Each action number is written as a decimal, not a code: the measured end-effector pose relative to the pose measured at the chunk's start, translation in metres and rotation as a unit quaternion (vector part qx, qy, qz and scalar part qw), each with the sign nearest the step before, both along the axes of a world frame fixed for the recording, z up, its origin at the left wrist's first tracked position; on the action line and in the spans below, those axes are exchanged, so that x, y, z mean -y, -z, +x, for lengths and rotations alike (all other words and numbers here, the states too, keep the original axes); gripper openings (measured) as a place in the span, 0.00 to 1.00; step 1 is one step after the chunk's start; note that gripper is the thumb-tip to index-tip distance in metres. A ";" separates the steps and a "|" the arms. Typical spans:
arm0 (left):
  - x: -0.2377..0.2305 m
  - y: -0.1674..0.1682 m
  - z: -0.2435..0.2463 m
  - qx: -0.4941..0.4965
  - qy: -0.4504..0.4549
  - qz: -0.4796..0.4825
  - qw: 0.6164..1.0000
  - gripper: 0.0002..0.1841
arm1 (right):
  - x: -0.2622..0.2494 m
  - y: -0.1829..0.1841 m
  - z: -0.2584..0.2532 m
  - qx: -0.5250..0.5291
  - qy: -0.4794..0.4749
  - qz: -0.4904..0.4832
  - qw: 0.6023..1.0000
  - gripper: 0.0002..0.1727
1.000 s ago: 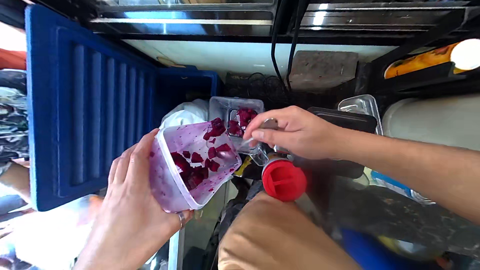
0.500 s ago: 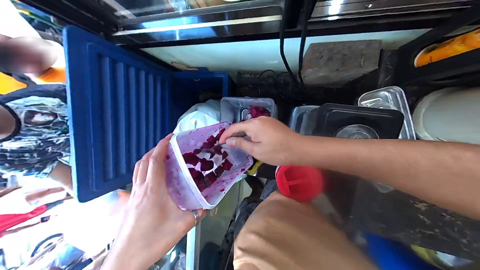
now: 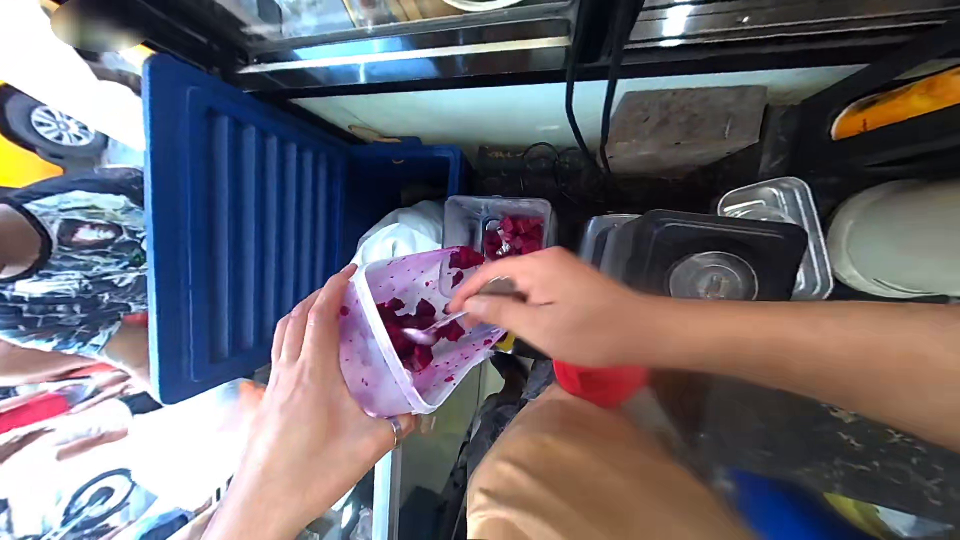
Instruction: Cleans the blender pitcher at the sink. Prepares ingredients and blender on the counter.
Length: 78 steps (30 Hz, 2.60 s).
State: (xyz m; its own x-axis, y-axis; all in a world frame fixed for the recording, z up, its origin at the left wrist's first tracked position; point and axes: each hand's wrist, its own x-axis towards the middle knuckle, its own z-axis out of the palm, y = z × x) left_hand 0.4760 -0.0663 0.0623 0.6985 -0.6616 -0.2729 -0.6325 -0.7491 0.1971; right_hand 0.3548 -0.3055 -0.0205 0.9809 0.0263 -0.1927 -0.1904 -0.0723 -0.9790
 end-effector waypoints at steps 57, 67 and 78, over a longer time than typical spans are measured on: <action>-0.409 0.149 -0.149 -0.090 -0.263 -0.612 0.740 0.61 | -0.302 0.020 0.062 0.082 -0.135 -0.324 0.933 0.24; -0.584 0.178 -0.248 0.005 -0.413 -0.534 0.738 0.64 | -0.504 0.114 0.102 0.199 -0.429 -0.528 0.705 0.50; -0.559 0.213 -0.167 -0.096 -0.295 -0.588 0.747 0.71 | -0.440 -0.028 0.079 0.092 -0.359 -0.355 0.858 0.63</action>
State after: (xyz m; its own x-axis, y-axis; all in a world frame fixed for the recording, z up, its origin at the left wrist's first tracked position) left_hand 0.3095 0.4927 -0.1505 0.9860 -0.1146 0.1215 -0.1355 -0.1240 0.9830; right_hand 0.4335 0.1350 0.0074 0.7765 0.5765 -0.2542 0.3052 -0.6971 -0.6488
